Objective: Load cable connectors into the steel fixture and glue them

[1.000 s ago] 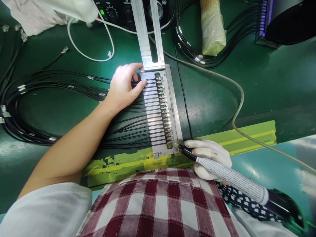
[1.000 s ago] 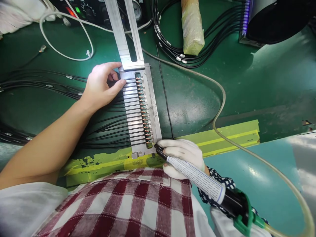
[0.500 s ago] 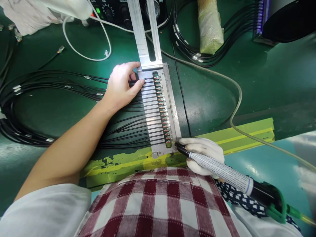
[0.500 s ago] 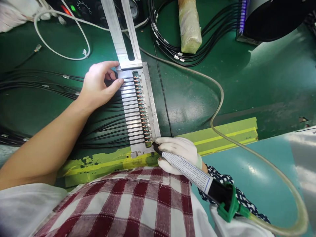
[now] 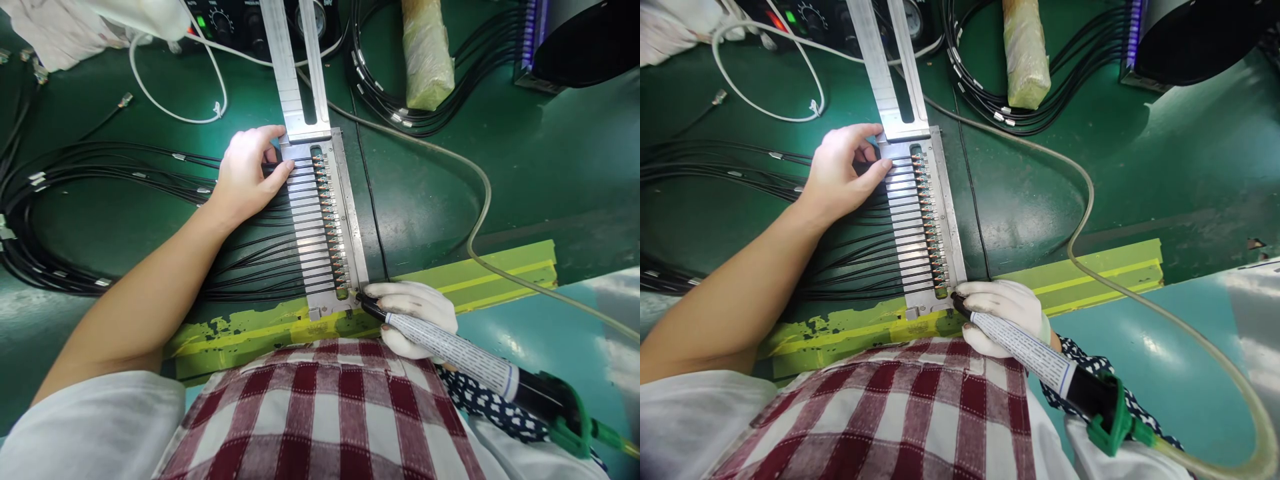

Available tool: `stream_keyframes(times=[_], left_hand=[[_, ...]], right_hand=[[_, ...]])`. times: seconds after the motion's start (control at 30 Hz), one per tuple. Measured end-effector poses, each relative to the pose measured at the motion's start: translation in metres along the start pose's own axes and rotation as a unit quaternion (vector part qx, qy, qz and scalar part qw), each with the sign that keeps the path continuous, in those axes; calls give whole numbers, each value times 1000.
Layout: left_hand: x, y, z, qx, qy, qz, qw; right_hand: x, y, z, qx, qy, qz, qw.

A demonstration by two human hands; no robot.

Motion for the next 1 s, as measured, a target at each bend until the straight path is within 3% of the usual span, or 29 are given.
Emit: stream_keyframes(times=[0.63, 1.0], left_hand=[[-1, 1, 0, -30, 2, -57, 998], [-1, 2, 0, -17, 6, -22, 1000]], right_hand=[[0, -3, -3, 15, 3, 0, 1000], [-1, -4, -3, 23, 16, 2, 1000]])
Point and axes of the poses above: each hand's wrist, its own z-axis towards the middle knuckle, its own x-axis out of the palm, y = z × x, the point moved 4 cm from there along z, towards the middle knuckle, and after that the axes turned 6 degrees about z, right-handed, at the moved point
